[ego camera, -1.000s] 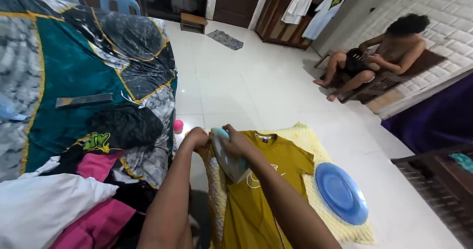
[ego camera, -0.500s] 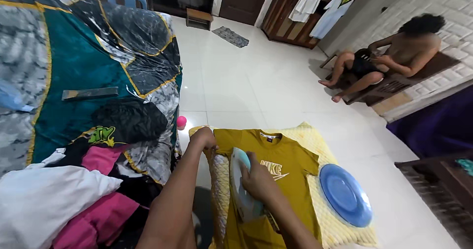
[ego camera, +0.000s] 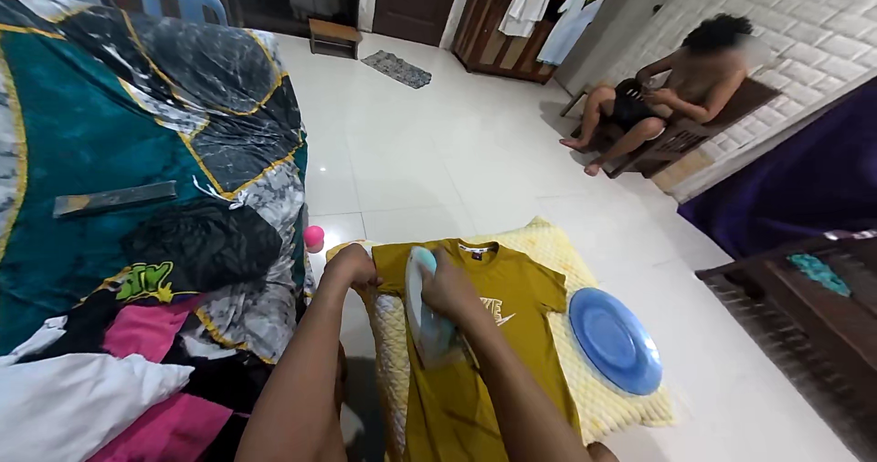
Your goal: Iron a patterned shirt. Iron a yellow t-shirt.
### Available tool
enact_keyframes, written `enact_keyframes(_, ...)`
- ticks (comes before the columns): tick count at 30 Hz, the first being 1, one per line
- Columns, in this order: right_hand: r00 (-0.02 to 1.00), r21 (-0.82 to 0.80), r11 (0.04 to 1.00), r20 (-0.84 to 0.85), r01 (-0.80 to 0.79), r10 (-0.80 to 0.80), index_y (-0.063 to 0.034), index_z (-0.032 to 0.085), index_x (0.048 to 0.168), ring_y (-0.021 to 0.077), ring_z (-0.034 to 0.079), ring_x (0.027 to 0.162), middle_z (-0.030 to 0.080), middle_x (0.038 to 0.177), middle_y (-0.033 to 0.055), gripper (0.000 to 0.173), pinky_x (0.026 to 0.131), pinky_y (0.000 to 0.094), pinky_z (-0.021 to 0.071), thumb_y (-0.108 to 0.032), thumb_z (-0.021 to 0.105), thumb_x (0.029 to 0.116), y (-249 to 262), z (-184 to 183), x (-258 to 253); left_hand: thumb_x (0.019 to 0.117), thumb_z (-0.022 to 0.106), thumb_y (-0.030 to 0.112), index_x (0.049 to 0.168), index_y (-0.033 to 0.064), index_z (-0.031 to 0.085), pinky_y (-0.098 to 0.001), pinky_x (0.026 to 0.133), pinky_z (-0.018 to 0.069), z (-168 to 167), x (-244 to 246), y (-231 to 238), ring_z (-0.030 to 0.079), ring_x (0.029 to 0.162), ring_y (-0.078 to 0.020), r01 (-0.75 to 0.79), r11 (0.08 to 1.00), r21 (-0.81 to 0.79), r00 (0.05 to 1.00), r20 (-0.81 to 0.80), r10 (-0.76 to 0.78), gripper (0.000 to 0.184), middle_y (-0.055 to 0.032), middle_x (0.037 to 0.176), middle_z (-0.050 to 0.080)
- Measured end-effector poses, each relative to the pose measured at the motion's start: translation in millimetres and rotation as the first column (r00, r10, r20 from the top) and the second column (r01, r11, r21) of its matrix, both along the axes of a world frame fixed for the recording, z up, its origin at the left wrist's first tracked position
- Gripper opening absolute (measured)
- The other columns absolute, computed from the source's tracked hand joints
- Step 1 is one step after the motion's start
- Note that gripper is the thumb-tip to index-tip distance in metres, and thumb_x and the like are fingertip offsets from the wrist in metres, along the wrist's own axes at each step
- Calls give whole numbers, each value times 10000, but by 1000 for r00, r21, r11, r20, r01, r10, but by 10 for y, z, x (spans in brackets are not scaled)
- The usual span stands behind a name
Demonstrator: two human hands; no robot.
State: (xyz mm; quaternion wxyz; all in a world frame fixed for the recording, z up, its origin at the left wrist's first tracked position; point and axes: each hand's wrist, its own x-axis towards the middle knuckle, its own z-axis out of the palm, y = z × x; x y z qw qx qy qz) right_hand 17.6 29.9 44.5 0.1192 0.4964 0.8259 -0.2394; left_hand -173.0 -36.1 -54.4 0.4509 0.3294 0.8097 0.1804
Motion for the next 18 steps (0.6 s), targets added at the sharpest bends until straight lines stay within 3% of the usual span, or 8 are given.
enact_keyframes(9, 992, -40, 994, 90, 97, -93, -244, 290, 1614, 324, 747, 885, 739, 988, 137, 604, 794, 545, 607, -410, 484, 1067, -928, 25, 1033, 859, 827, 290, 1113, 60, 727, -541, 855, 576, 53, 16, -14, 724, 971, -292, 6, 1000, -16, 1000, 0, -6, 356, -140, 1037, 749)
enact_keyframes(13, 995, -15, 997, 72, 75, -74, -228, 327, 1585, 334, 741, 929, 731, 1035, 149, 558, 812, 556, 603, -406, 468, 1075, -695, 37, 842, 870, 825, 258, 1137, 37, 704, -564, 883, 565, 45, 30, -41, 720, 994, -312, -34, 999, 12, 998, 49, 33, 367, -155, 1057, 745)
enact_keyframes(18, 993, 108, 990, 64, 93, -100, -151, 359, 1579, 386, 696, 1109, 698, 1214, 202, 592, 903, 607, 560, -366, 489, 1043, 125, 74, 219, 896, 808, 268, 1150, 59, 707, -512, 829, 580, 12, 22, -61, 737, 908, -246, -50, 999, 20, 993, 111, 48, 343, -102, 987, 765)
